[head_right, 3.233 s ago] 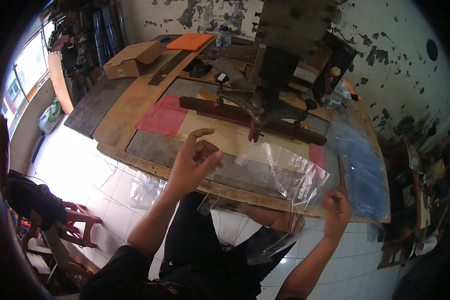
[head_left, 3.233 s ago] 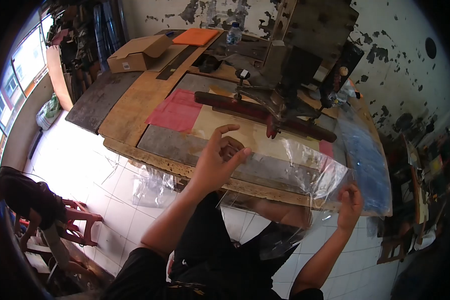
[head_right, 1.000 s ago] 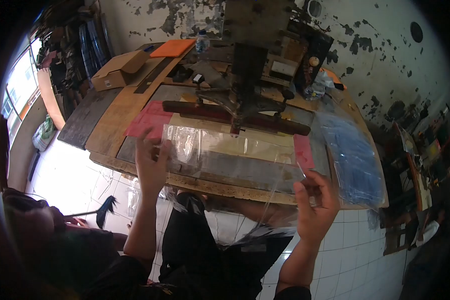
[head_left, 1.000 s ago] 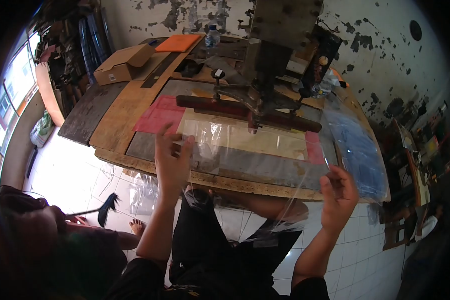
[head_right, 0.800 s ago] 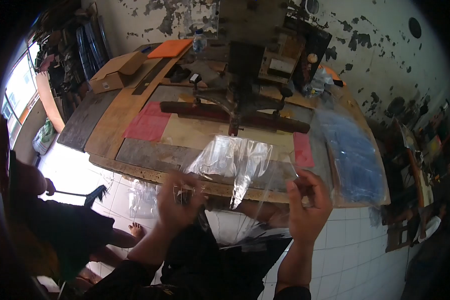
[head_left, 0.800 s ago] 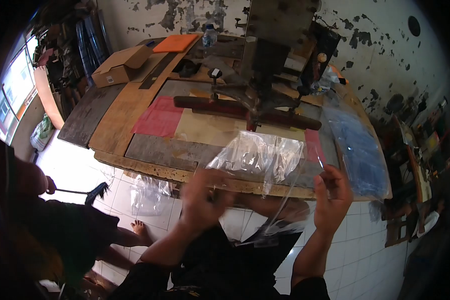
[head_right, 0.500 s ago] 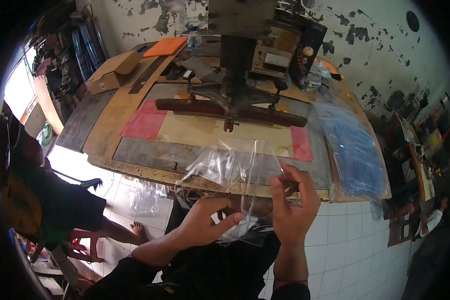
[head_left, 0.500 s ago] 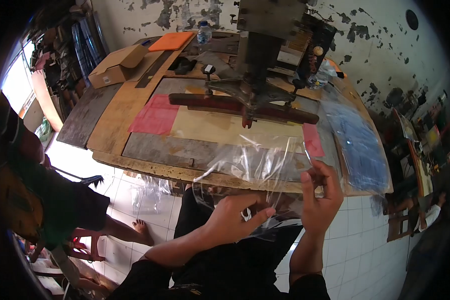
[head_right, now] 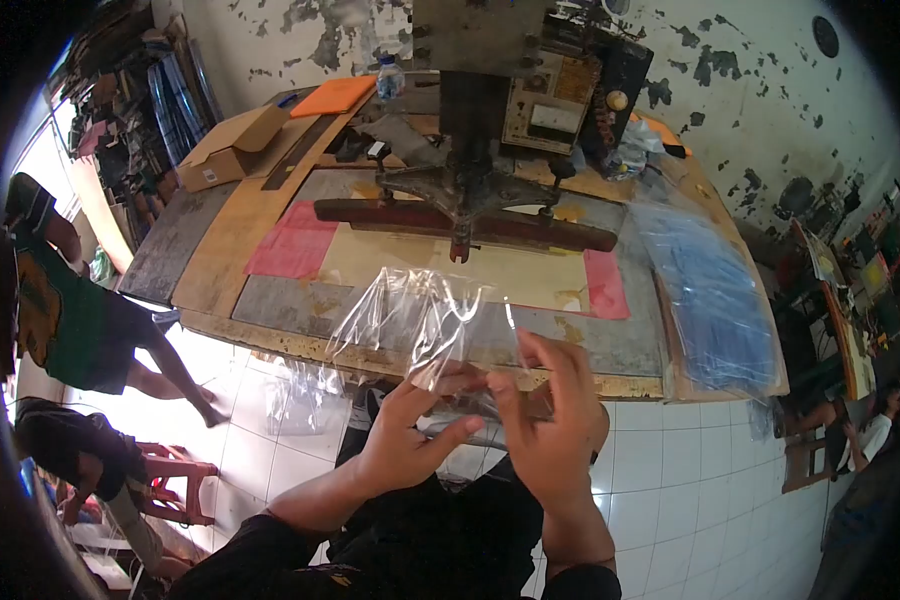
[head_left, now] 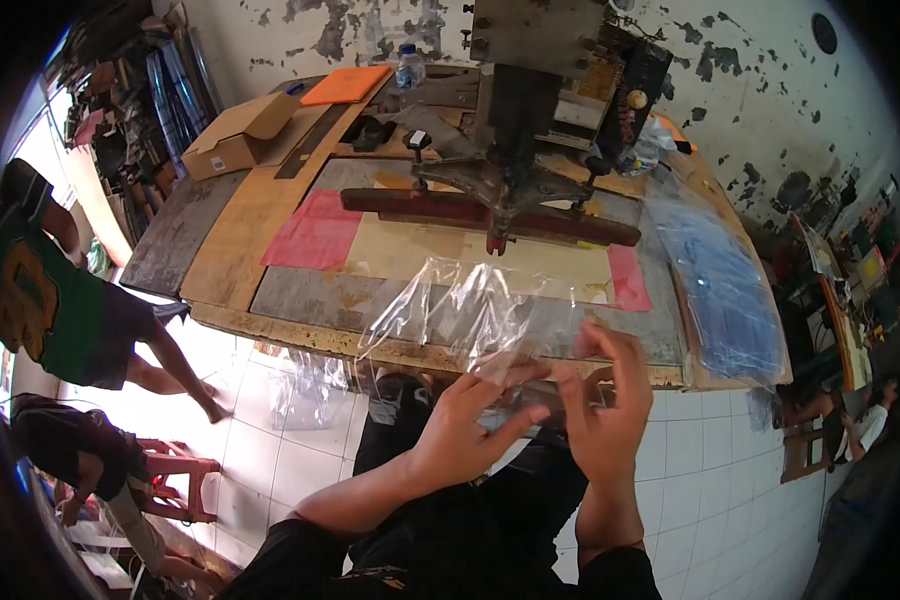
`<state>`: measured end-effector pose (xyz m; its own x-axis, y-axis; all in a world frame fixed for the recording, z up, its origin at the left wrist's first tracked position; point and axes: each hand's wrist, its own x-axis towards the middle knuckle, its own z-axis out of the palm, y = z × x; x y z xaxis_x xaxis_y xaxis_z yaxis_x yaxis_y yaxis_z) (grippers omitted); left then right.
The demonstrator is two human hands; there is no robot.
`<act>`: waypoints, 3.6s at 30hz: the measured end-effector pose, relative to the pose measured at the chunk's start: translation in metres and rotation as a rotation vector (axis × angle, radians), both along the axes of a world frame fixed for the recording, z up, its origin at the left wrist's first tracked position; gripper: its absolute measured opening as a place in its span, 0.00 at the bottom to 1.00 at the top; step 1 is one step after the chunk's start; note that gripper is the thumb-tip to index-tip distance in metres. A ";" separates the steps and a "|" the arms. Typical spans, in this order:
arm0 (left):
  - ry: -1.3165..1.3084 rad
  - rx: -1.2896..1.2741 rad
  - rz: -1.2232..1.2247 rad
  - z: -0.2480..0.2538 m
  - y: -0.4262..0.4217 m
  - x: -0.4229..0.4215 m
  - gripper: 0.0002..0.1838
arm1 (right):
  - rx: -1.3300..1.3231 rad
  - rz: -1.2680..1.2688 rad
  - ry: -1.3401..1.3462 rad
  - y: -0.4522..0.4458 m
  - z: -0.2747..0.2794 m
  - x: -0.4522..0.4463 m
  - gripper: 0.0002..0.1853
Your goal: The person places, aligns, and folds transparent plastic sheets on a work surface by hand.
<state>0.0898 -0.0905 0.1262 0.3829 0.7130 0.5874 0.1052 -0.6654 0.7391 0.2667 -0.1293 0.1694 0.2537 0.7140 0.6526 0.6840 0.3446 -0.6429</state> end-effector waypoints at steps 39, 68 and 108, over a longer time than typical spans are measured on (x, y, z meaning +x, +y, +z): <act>-0.139 0.524 0.736 0.031 0.039 -0.133 0.07 | -1.039 0.634 0.588 -0.065 -0.116 0.095 0.07; 0.161 0.770 0.196 0.035 0.028 -0.066 0.17 | -0.190 0.580 -0.280 0.013 0.035 -0.017 0.36; 0.468 0.176 0.079 0.029 0.044 -0.081 0.13 | -0.352 0.489 0.309 0.030 0.003 0.041 0.10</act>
<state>0.0086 -0.0462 0.1554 0.5829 0.6560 0.4796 0.4535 -0.7523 0.4778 0.3080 -0.0989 0.1727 -0.0151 0.9508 0.3095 0.2693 0.3020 -0.9145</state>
